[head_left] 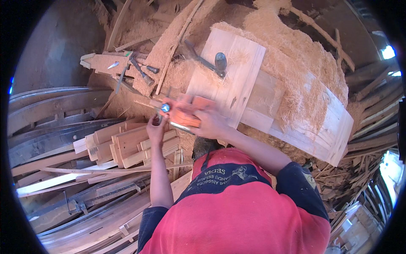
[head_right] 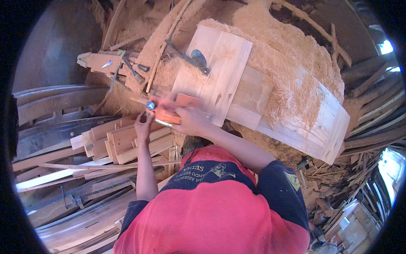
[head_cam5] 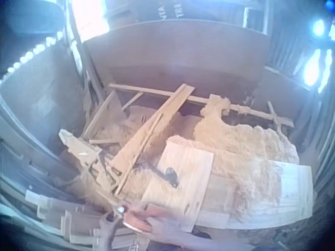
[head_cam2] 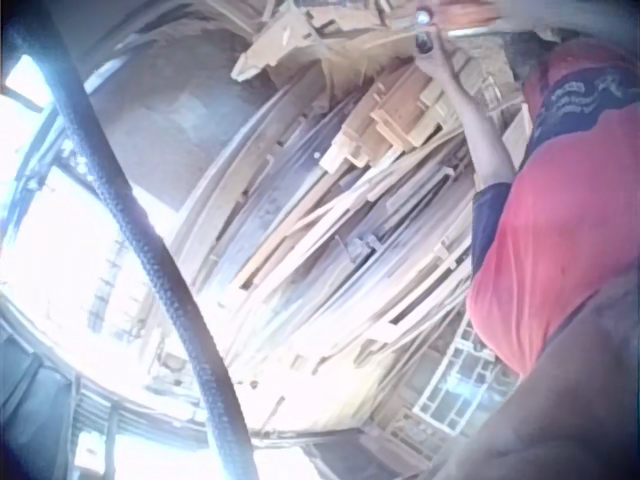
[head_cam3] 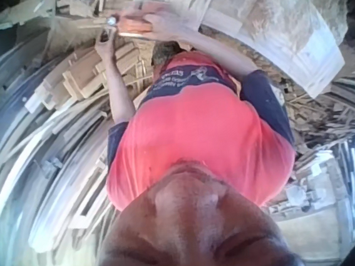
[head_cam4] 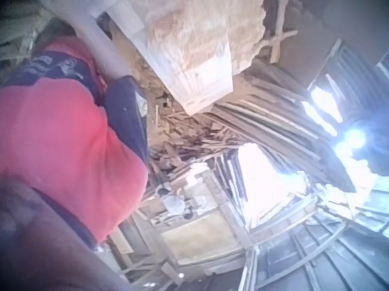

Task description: The person sands the surface and edges of a wooden board using an electric sander, then uses a hammer to secure a wood piece to a larger assembly, and subsequently checks the fit of the sanded board.

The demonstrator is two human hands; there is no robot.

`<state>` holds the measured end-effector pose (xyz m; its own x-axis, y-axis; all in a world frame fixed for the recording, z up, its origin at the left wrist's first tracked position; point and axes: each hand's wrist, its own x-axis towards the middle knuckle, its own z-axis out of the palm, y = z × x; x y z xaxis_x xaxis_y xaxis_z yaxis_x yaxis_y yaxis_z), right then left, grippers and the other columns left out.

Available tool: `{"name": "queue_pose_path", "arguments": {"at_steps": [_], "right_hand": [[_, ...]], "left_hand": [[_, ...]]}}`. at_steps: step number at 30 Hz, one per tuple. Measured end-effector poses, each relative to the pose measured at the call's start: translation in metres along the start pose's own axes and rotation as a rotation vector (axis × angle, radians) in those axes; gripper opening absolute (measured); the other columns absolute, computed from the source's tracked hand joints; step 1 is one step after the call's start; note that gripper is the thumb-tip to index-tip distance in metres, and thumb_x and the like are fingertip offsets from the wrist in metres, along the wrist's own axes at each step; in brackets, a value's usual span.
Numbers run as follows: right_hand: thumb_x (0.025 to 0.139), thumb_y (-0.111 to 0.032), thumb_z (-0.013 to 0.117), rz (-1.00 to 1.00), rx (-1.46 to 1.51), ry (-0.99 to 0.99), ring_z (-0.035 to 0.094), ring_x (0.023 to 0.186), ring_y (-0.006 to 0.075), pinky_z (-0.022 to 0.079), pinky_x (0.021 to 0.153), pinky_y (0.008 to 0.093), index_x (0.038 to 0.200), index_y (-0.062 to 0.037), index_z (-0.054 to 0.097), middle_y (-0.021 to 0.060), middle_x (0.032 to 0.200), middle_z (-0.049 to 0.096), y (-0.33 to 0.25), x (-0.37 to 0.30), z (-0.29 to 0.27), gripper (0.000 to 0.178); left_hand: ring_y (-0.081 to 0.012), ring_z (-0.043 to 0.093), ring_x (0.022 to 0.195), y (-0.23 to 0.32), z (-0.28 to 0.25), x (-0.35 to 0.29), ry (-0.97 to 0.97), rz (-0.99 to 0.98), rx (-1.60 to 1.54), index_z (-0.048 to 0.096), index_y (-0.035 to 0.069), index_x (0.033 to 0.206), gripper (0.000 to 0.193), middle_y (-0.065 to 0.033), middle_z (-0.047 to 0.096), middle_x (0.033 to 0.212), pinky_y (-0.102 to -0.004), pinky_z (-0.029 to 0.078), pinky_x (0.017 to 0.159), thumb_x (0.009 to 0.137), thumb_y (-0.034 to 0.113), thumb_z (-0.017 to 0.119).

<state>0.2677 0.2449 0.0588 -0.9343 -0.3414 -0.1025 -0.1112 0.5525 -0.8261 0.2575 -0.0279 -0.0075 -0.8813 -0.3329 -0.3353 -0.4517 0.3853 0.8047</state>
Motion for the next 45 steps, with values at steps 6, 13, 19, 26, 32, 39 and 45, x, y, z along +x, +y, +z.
{"name": "queue_pose_path", "arguments": {"at_steps": [6,13,19,26,32,39,45], "right_hand": [[0.079,-0.04,0.074,0.081,-0.03,-0.143,0.066,0.095,0.0411,0.053,0.081,0.05,0.097,-0.0038,0.064,0.0217,0.096,0.069,-0.02,0.023,-0.003,0.042],[0.076,-0.041,0.079,0.184,-0.129,-0.046,0.065,0.099,0.0384,0.052,0.083,0.0486,0.104,-0.0077,0.064,0.0177,0.102,0.068,0.031,-0.123,-0.068,0.046],[0.074,-0.036,0.081,0.125,-0.062,0.026,0.068,0.086,0.0364,0.053,0.075,0.0454,0.106,-0.0069,0.066,0.0178,0.092,0.069,0.053,-0.166,-0.086,0.045],[0.075,-0.038,0.08,0.169,-0.089,-0.042,0.068,0.084,0.0384,0.053,0.075,0.0459,0.1,-0.0061,0.065,0.0179,0.089,0.069,0.014,-0.087,-0.052,0.043],[0.077,-0.043,0.075,0.046,0.0,-0.057,0.067,0.089,0.0403,0.052,0.078,0.0505,0.093,-0.0023,0.063,0.0215,0.09,0.069,-0.007,0.009,-0.001,0.045],[0.078,-0.042,0.074,0.065,-0.015,-0.074,0.067,0.092,0.0403,0.053,0.079,0.0496,0.096,-0.003,0.063,0.0222,0.096,0.068,-0.002,-0.006,-0.007,0.044],[0.075,-0.039,0.08,0.106,-0.111,0.068,0.067,0.091,0.0379,0.054,0.077,0.0464,0.102,-0.0074,0.065,0.0169,0.098,0.069,0.044,-0.148,-0.077,0.044]], "left_hand": [[-0.0141,0.063,0.091,-0.009,-0.016,0.023,-0.033,-0.042,-0.13,0.061,-0.011,0.122,0.072,-0.0095,0.069,0.107,-0.0278,0.05,0.082,0.078,0.039,0.087],[-0.0201,0.064,0.09,0.01,0.071,-0.091,-0.226,0.013,0.166,0.061,-0.008,0.116,0.077,-0.0146,0.068,0.1,-0.0329,0.053,0.078,0.069,0.045,0.091],[-0.0269,0.067,0.095,0.015,0.105,-0.139,-0.219,-0.034,0.107,0.057,-0.008,0.119,0.084,-0.0189,0.067,0.107,-0.0386,0.054,0.084,0.066,0.047,0.092],[-0.0198,0.065,0.088,-0.016,0.056,-0.068,-0.078,-0.022,0.08,0.062,-0.009,0.118,0.08,-0.0136,0.07,0.1,-0.0325,0.053,0.08,0.066,0.044,0.092],[-0.0114,0.062,0.084,0.002,-0.001,0.003,-0.014,0.005,-0.099,0.064,-0.008,0.121,0.061,-0.0062,0.07,0.099,-0.0263,0.051,0.078,0.081,0.033,0.085],[-0.0146,0.064,0.093,-0.01,-0.001,0.004,-0.141,-0.074,-0.137,0.058,-0.01,0.13,0.072,-0.0104,0.069,0.109,-0.0279,0.051,0.08,0.08,0.034,0.086],[-0.022,0.066,0.091,0.012,0.092,-0.114,-0.261,-0.04,0.122,0.058,-0.008,0.121,0.08,-0.0164,0.069,0.103,-0.0346,0.053,0.08,0.067,0.04,0.093]]}}
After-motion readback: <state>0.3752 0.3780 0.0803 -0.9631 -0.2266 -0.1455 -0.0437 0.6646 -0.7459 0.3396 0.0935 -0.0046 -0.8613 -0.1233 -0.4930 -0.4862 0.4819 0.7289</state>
